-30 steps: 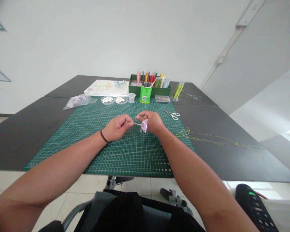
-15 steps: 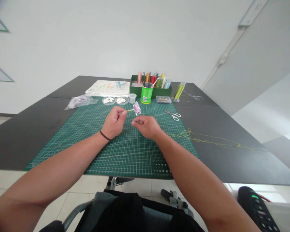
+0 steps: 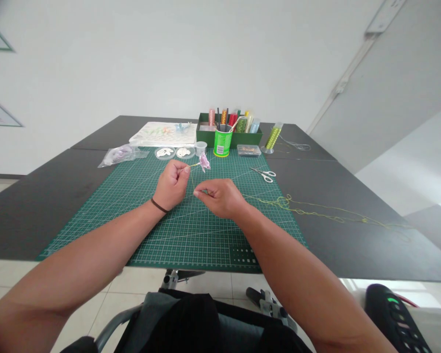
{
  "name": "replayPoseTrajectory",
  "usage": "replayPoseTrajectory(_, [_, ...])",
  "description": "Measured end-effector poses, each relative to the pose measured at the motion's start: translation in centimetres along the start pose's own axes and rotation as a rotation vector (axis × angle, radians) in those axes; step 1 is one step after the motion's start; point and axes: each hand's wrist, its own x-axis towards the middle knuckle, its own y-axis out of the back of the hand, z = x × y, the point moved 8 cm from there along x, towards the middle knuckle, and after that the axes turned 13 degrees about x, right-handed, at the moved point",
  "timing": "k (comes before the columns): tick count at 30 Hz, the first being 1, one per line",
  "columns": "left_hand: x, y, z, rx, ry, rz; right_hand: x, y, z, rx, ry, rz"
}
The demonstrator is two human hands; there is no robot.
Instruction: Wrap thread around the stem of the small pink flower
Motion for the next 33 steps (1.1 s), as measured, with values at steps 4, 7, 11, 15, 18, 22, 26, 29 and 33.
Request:
replayPoseTrajectory(4, [0.0, -0.1, 0.0, 0.012, -0.014, -0.005, -0.2, 0.3, -0.8, 0.001, 0.054, 0.018])
replayPoseTrajectory(7, [-0.1, -0.3, 0.0, 0.031, -0.015, -0.014, -0.3, 0.4, -1.2, -0.004, 0.072, 0.024])
replayPoseTrajectory(11, [-0.2, -0.6, 0.2, 0.068, -0.034, -0.044, -0.4, 0.7, -1.5, -0.035, 0.080, 0.032])
replayPoseTrajectory(15, [-0.3, -1.1, 0.1, 0.115, -0.052, -0.099, -0.6, 1.4, -1.9, -0.063, 0.106, 0.076])
replayPoseTrajectory(18, [-0.4, -1.6, 0.2, 0.151, -0.084, -0.139, -0.6, 1.9, -1.9, -0.076, 0.106, 0.110])
replayPoseTrajectory(22, [-0.6, -2.2, 0.4, 0.177, -0.142, -0.183, -0.5, 2.5, -1.7, -0.079, 0.092, 0.152])
replayPoseTrajectory(26, [-0.8, -2.7, 0.8, 0.177, -0.192, -0.251, -0.4, 3.5, -1.7, -0.074, 0.083, 0.218])
replayPoseTrajectory(29, [-1.2, -3.1, 1.3, 0.161, -0.238, -0.329, -0.3, 4.2, -1.4, -0.087, 0.064, 0.262])
replayPoseTrajectory(33, [-1.6, -3.7, 1.8, 0.121, -0.280, -0.438, -0.2, 4.9, -0.8, -0.104, 0.035, 0.293])
